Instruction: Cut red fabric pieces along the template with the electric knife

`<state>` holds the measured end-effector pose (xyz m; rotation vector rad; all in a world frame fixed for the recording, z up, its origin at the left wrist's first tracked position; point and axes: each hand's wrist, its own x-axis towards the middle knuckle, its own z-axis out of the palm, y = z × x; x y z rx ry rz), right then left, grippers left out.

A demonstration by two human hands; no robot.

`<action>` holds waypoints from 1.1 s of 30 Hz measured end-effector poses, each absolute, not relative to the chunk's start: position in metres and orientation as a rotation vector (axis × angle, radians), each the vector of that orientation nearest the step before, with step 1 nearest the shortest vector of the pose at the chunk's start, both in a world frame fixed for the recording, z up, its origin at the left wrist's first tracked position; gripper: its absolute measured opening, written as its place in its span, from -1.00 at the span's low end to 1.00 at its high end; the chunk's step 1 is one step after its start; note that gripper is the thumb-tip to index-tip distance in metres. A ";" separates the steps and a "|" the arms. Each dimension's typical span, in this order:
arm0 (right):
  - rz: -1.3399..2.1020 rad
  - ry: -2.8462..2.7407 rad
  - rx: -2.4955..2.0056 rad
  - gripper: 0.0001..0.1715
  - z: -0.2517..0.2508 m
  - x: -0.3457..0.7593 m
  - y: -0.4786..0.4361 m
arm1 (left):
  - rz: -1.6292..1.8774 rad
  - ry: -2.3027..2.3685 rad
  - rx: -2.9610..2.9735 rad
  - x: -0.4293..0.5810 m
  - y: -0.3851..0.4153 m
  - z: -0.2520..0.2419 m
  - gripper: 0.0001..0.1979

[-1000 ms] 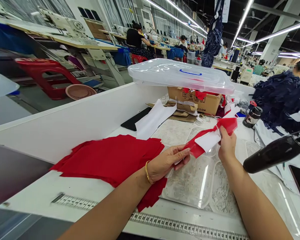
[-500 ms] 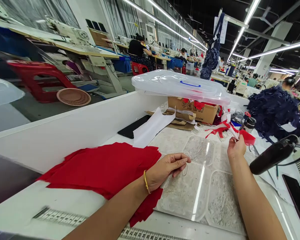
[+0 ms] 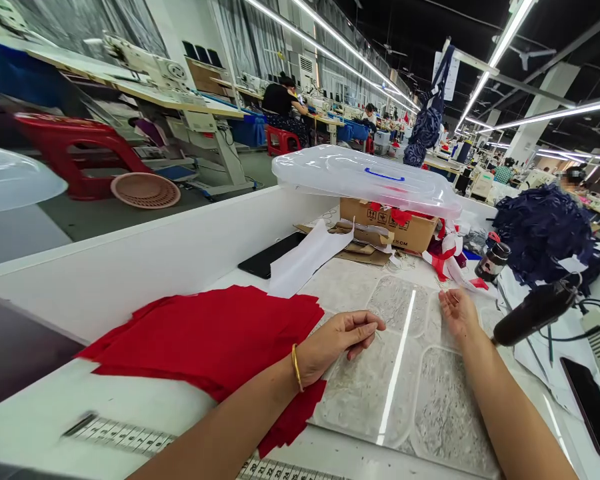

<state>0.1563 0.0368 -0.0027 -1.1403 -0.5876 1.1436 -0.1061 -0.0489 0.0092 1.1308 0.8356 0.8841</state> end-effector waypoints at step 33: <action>1.075 -0.606 -1.208 -0.62 -0.008 0.102 -0.044 | 0.636 1.184 2.292 -0.077 -0.020 0.013 -0.60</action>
